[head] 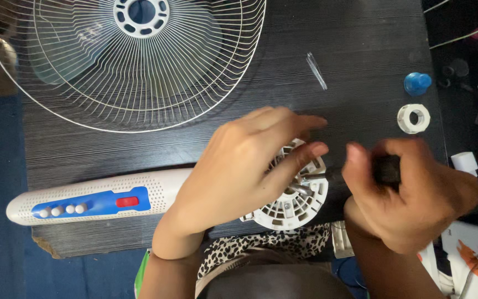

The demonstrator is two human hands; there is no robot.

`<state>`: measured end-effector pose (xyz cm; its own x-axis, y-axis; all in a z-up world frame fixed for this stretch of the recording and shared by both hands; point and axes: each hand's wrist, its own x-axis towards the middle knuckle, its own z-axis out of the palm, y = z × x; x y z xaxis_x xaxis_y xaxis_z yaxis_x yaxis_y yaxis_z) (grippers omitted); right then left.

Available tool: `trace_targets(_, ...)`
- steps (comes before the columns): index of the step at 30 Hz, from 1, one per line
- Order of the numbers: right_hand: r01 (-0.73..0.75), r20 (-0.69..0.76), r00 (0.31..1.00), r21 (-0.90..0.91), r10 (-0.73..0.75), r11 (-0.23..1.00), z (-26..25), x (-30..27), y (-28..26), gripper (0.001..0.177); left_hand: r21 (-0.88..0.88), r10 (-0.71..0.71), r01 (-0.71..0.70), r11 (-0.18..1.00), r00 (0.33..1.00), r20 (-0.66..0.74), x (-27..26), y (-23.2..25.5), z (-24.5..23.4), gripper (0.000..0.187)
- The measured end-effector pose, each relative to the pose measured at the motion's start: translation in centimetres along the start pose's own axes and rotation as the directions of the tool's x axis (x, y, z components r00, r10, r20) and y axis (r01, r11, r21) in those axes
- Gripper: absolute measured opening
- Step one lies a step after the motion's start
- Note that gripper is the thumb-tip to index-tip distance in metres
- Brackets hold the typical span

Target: The person uses a screwdriver to tighten screws on the motor housing of a disassembled electric fan. They then attach the fan head to the handle and secure it with additional screws.

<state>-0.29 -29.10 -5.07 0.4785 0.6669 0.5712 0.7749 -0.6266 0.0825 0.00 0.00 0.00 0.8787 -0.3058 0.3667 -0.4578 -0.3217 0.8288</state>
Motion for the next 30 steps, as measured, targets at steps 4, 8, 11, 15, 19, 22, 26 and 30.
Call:
trace_targets(4,-0.277,0.035,0.961,0.124,0.275,0.953,-2.2,3.2,-3.4,0.015,-0.024,0.020,-0.019,1.000,0.998,0.066,0.1,-0.2,0.9,0.021)
trace_targets(8,-0.149,0.058,0.989,0.287,0.138,0.946,-1.9,5.3,-3.7,0.017,-0.141,0.081,-0.053,0.989,0.976,0.203,0.1,-0.4,1.3,0.021)
trace_targets(11,-0.192,0.124,0.980,0.342,0.158,0.920,-2.3,5.6,-2.8,0.012,-0.179,0.132,-0.084,0.980,0.953,0.274,0.2,-0.7,1.6,0.026)
trace_targets(15,-0.290,0.157,0.956,0.396,0.247,0.871,-1.9,5.7,-2.1,0.010,-0.205,0.105,-0.029,0.978,0.923,0.371,0.2,-0.8,1.9,0.035)
trace_targets(19,-0.324,0.215,0.943,0.422,0.254,0.847,-2.0,5.6,-2.3,0.018,-0.229,0.152,-0.069,0.971,0.918,0.367,0.1,-0.6,1.8,0.030)
trace_targets(22,-0.305,0.255,0.944,0.416,0.212,0.857,-2.4,5.3,-2.4,0.024,-0.211,0.160,-0.079,0.974,0.903,0.400,0.2,-0.3,2.4,0.024)
trace_targets(26,-0.304,0.278,0.942,0.471,0.187,0.828,-2.8,5.0,-1.6,0.029,-0.145,0.154,-0.101,0.984,0.892,0.426,1.4,-0.4,3.6,0.019)
trace_targets(30,-0.457,0.417,0.870,0.477,0.265,0.751,-2.1,4.8,-1.6,0.047,-0.087,0.109,-0.073,0.994,0.821,0.560,3.3,-2.1,2.8,0.019)
